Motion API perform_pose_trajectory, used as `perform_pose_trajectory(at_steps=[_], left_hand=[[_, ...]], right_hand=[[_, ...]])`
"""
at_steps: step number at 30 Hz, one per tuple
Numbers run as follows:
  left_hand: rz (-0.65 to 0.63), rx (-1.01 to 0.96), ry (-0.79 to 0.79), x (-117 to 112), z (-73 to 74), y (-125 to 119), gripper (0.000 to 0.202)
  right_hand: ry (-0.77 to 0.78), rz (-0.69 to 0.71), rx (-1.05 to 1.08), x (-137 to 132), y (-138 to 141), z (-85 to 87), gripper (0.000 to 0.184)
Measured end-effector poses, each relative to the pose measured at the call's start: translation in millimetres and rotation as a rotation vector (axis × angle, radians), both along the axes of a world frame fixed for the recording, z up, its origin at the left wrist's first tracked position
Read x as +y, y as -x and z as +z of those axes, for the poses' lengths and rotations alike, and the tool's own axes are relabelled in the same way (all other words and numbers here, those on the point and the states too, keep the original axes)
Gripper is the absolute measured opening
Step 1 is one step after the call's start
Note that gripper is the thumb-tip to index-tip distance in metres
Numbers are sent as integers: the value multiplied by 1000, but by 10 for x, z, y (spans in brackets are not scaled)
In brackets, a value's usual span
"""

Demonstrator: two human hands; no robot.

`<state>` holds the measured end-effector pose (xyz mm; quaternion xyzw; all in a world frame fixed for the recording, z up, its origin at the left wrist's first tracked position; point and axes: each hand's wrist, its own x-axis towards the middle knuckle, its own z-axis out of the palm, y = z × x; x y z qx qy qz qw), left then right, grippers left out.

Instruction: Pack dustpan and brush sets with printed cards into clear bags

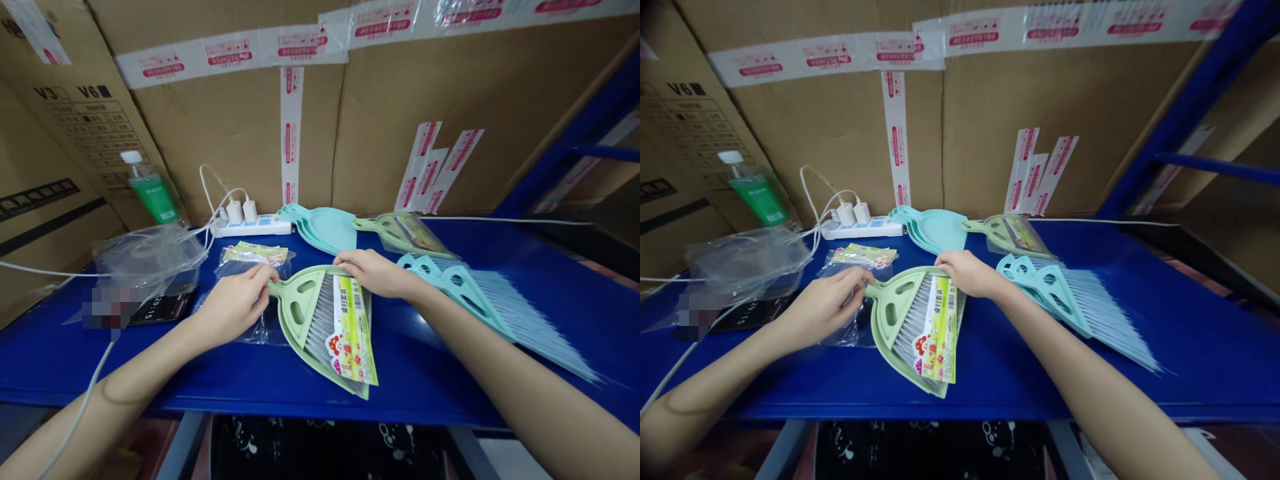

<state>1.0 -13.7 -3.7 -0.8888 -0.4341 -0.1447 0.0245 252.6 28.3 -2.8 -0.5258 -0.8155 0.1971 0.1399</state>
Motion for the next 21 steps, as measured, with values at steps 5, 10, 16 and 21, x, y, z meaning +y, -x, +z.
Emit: perform_pose_trajectory(at_steps=[5, 10, 16, 21], left_hand=[[-35, 116, -100, -18, 0, -12, 23], [-261, 113, -123, -129, 37, -30, 23], [-483, 231, -65, -185, 69, -27, 18], [-537, 283, -168, -176, 60, -20, 16]], right_hand=[[26, -21, -34, -18, -11, 53, 26], [63, -58, -64, -32, 13, 67, 27], [71, -63, -60, -27, 19, 62, 26], [66, -57, -65, -27, 16, 57, 27]])
